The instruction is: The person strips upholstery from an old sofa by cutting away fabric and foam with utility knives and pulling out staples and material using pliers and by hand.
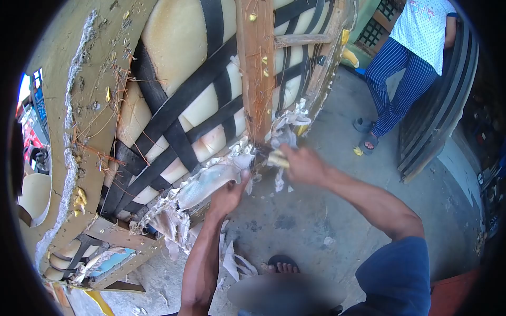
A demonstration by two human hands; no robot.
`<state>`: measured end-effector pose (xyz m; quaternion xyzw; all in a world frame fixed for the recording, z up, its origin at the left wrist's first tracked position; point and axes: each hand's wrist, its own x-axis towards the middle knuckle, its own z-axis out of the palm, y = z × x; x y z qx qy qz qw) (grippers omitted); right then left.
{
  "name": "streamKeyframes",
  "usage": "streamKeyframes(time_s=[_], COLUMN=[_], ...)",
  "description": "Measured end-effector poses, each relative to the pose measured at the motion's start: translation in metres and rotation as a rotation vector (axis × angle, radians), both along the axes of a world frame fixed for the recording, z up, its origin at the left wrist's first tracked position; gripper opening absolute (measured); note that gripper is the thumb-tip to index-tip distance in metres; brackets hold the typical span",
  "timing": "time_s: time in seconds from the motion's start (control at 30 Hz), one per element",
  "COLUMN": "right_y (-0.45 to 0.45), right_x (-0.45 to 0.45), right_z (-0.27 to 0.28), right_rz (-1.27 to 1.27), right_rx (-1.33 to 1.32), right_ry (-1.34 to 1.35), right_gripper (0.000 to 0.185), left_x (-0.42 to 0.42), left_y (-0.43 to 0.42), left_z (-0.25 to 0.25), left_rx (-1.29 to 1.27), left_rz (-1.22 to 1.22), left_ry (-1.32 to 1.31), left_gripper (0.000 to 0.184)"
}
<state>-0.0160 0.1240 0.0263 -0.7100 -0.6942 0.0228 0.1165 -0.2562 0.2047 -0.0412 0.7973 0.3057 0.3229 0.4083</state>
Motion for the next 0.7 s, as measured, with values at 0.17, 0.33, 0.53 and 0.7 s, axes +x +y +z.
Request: streamKeyframes(time_s=[0.17, 0.33, 0.53, 0.7], right_y=[-0.023, -0.044, -0.044, -0.044], right_x=[-0.009, -0.129, -0.114, -0.117], right_z=[-0.002, -0.046, -0.027, 0.040], right_rz=[0.029, -0.378, -0.210, -0.424], right_rx=[0.075, -0.007, 0.004, -0.372], right_ry=[0.054, 0.800, 1.089, 1.235], right_gripper=[0.032, 0.057, 0.061, 0.060], left_x=[0.002, -0.005, -0.002, -0.005], left_y=[0.002, -0.018, -0.017, -0.014], left_z=[-0.010, 0.005, -0.004, 0.000], left_rx=[0.328, -0.032, -0.119, -0.165], left_rz=[0.127, 0.154, 0.084, 0.048], left_ry=[0.001, -0.097, -0.185, -0.141], left_gripper=[0.073, 0.073, 0.070, 0.067])
